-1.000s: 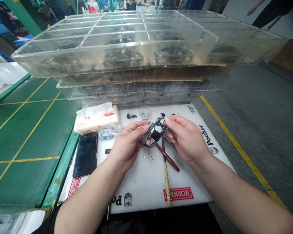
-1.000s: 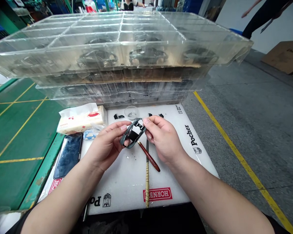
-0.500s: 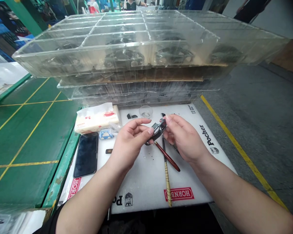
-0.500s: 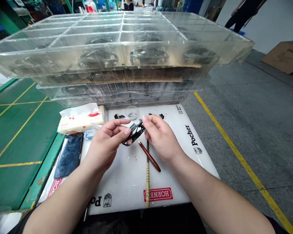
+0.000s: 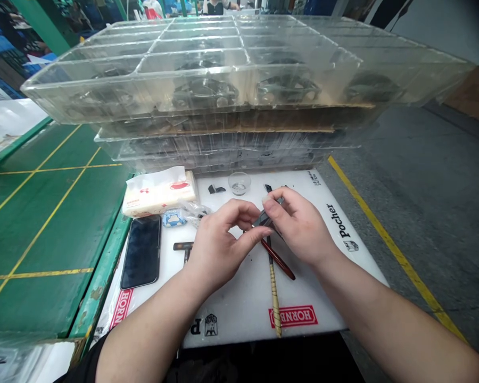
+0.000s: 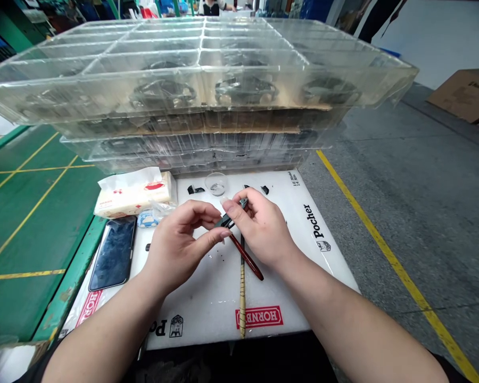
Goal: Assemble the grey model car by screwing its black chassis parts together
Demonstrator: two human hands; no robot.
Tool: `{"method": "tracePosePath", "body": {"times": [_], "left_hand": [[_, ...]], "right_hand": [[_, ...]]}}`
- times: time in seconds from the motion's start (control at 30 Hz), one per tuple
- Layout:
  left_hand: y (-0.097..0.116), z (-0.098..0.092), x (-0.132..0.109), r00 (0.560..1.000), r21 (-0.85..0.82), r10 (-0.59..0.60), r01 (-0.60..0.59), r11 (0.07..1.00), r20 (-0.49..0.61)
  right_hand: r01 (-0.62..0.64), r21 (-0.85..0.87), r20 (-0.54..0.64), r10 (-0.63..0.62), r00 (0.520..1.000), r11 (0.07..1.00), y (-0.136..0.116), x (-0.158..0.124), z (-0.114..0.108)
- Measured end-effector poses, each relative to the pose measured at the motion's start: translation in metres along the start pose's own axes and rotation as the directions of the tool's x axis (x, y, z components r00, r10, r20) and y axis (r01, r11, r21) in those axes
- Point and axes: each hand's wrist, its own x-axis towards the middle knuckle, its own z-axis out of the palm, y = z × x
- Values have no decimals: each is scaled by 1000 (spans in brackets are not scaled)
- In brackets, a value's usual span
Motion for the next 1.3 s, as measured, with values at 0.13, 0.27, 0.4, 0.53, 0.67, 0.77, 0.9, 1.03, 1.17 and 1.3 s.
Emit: {"method": "tracePosePath", "body": {"times": [0.13,0.27,0.4,0.53,0.67,0.77,0.9,1.03,1.17,1.3], "left_hand": [[-1,1,-2,1000,-62,-14,15,998,19],[-3,3,-3,1000,-68,-7,6,998,-10],[-7,3,-6,1000,-52,-6,4,999,-26],[-9,4,-7,998,-20,-12,11,1000,-69],[-9,5,-5,997,-114,-57,50,992,-59],[-7,3,-1,988,-198,-149,138,970,-41],[-6,-2,6,963,-334,-269,259,906,18],[-12,-4,10,944,-439,-314,325,838,98],[-17,-2,10,935,-449,-333,350,822,120],[-20,-1,10,934,-464,-342,349,814,103]], "right_hand": [[49,42,-15,-49,999,998,0,-1,1],[73,26,-33,-72,997,997,3,-2,3],[100,-30,-48,-101,994,995,0,-3,4],[110,-65,-70,-115,991,992,-4,-2,5],[107,-30,-71,-109,992,994,0,2,5],[89,75,-29,-87,996,993,4,6,4],[35,245,8,-38,999,969,8,6,3],[9,288,-45,4,999,957,10,6,4],[-4,307,-39,17,999,952,12,7,4],[-44,308,-6,48,999,950,13,8,3]]}}
